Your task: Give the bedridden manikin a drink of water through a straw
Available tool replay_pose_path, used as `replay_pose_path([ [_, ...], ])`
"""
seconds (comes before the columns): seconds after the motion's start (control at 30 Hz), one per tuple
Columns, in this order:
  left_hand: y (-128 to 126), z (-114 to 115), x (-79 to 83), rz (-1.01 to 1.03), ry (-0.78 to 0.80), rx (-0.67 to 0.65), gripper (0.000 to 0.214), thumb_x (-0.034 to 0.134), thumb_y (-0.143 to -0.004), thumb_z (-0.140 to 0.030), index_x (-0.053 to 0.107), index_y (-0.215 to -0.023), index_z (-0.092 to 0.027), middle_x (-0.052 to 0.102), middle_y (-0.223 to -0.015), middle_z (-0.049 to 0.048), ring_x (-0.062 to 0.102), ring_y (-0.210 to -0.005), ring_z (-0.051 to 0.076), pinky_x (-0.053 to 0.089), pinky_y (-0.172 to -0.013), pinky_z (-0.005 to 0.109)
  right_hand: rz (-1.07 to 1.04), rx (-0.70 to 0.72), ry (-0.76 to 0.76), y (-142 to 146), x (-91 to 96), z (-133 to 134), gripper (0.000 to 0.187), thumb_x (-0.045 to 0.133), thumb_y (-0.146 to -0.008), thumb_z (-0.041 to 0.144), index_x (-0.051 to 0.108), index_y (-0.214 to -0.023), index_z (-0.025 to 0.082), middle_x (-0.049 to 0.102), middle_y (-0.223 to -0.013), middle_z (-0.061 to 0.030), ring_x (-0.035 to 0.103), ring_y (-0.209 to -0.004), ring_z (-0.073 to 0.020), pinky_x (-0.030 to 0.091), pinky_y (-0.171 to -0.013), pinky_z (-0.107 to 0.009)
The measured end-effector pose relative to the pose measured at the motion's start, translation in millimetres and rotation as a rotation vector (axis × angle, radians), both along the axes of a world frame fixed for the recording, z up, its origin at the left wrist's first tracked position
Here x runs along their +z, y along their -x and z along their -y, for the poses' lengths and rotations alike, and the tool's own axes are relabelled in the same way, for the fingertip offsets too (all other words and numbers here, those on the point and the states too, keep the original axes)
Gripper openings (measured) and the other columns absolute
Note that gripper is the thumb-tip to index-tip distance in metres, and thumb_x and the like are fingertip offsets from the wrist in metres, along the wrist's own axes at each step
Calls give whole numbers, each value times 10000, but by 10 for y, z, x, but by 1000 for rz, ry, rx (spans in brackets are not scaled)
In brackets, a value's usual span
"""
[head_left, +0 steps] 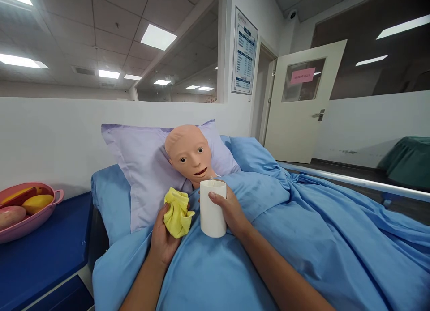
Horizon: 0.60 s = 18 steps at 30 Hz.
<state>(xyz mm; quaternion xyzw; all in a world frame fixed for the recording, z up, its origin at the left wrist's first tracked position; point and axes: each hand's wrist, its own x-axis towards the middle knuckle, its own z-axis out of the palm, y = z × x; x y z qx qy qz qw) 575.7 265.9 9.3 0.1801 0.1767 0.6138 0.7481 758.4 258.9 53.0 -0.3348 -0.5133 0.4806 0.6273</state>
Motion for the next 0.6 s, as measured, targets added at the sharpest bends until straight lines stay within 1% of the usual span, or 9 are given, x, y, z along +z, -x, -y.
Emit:
replay_pose_path([
  [0.17, 16, -12, -25, -5, -11, -14, 279, 520, -954, -292, 722, -1065, -135, 792, -956, 93, 752, -835, 191, 594, -942, 376, 21, 8, -16, 6, 19, 16, 523, 796, -700, 517, 593, -1080, 221, 703, -853, -28, 665, -722, -219, 546, -625, -340],
  [0.3, 24, -25, -48, 7, -23, -33, 281, 529, -948, -301, 719, -1076, -138, 791, -966, 92, 753, -859, 206, 589, -945, 373, 39, 41, -35, 10, 15, 35, 526, 801, -701, 510, 581, -1084, 225, 712, -873, -35, 676, -741, -231, 545, -632, -349],
  [0.5, 24, -26, -48, -3, -6, -19, 295, 512, -955, -302, 723, -1068, -129, 791, -962, 99, 754, -862, 210, 589, -945, 375, 36, 77, -35, 6, -1, 26, 532, 805, -704, 502, 575, -1098, 228, 718, -872, -36, 678, -725, -225, 545, -634, -349],
  [0.6, 26, -25, -51, 14, -30, -35, 282, 534, -945, -304, 724, -1071, -139, 792, -970, 88, 754, -864, 202, 596, -931, 356, 38, 79, -54, -1, -13, 10, 522, 808, -703, 495, 584, -1093, 230, 711, -875, -32, 673, -743, -223, 542, -641, -345],
])
